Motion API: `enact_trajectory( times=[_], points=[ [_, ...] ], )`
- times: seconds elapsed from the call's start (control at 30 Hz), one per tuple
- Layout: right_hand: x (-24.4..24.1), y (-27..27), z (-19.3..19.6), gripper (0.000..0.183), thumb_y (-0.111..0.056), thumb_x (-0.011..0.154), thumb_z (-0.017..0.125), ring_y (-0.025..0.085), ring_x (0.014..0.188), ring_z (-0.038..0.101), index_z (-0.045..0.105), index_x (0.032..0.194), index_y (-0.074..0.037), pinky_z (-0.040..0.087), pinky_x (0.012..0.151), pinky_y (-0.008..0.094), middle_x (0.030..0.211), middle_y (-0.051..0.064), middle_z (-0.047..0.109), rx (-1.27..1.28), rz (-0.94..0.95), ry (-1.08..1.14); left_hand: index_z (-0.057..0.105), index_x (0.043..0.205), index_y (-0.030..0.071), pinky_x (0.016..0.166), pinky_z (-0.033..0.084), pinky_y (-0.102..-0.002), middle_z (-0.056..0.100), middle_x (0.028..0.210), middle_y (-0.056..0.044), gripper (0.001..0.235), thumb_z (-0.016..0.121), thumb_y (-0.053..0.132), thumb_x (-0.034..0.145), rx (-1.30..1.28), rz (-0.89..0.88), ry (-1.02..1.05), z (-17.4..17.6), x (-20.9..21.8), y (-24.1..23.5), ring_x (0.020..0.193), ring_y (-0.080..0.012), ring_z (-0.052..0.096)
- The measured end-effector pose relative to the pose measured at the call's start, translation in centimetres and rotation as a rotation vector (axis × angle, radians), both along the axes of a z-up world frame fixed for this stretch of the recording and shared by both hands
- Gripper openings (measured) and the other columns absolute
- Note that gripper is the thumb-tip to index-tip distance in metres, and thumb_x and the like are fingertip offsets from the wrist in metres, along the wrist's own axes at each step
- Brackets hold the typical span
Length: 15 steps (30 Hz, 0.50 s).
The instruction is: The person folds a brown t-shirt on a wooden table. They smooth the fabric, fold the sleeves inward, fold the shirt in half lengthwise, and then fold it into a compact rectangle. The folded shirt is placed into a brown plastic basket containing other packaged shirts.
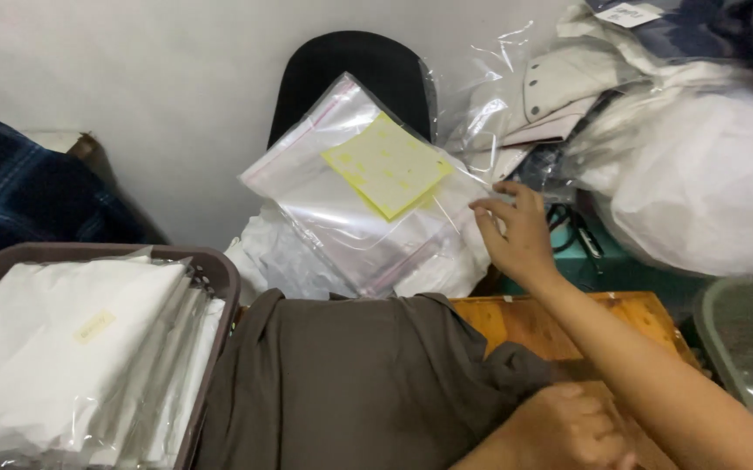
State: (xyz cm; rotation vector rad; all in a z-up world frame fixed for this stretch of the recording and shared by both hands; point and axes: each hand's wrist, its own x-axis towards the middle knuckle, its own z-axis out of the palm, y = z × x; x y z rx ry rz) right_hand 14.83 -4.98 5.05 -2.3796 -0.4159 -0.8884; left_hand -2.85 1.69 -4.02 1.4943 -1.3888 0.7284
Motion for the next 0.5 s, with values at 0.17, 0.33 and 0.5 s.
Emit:
enact_trajectory(
  times=[0.17,0.33,0.5],
  points=[
    [-10.9,-4.6,1.3,0.036,-0.034,0.084,0.038,0.017,0.093,0.059,0.067,0.094,-0.014,0.041,0.079,0.029,0.1,0.003,0.064,0.064,-0.036,0.544,0.052,0.061,0.003,0.056,0.029,-0.033,0.041,0.058,-0.008,0.026,0.05,0.012,0.086,-0.039,0.139,-0.211,7.2,1.3,2.3,0.056,-0.0233,0.039],
    [-17.8,-5.5,0.3,0.052,-0.051,0.072,0.045,0.01,0.071,0.057,0.05,0.118,-0.026,0.042,0.065,0.022,0.077,-0.005,0.061,-0.144,0.043,1.048,0.042,0.053,0.012,0.044,0.028,-0.036,0.043,0.05,-0.004,0.021,0.052,0.014,0.072,0.075,0.574,-0.208,9.3,3.7,7.6,0.044,-0.023,0.04],
    [-17.4,-6.1,-3.4,0.015,-0.03,0.076,0.061,0.009,0.065,0.046,0.055,0.084,-0.019,0.035,0.06,0.022,0.071,-0.005,0.05,0.065,0.142,0.916,0.055,0.076,0.008,0.063,0.037,-0.039,0.057,0.069,-0.007,0.015,0.052,0.023,0.072,0.364,0.994,0.076,4.4,7.2,15.5,0.067,-0.0274,0.053]
  ],
)
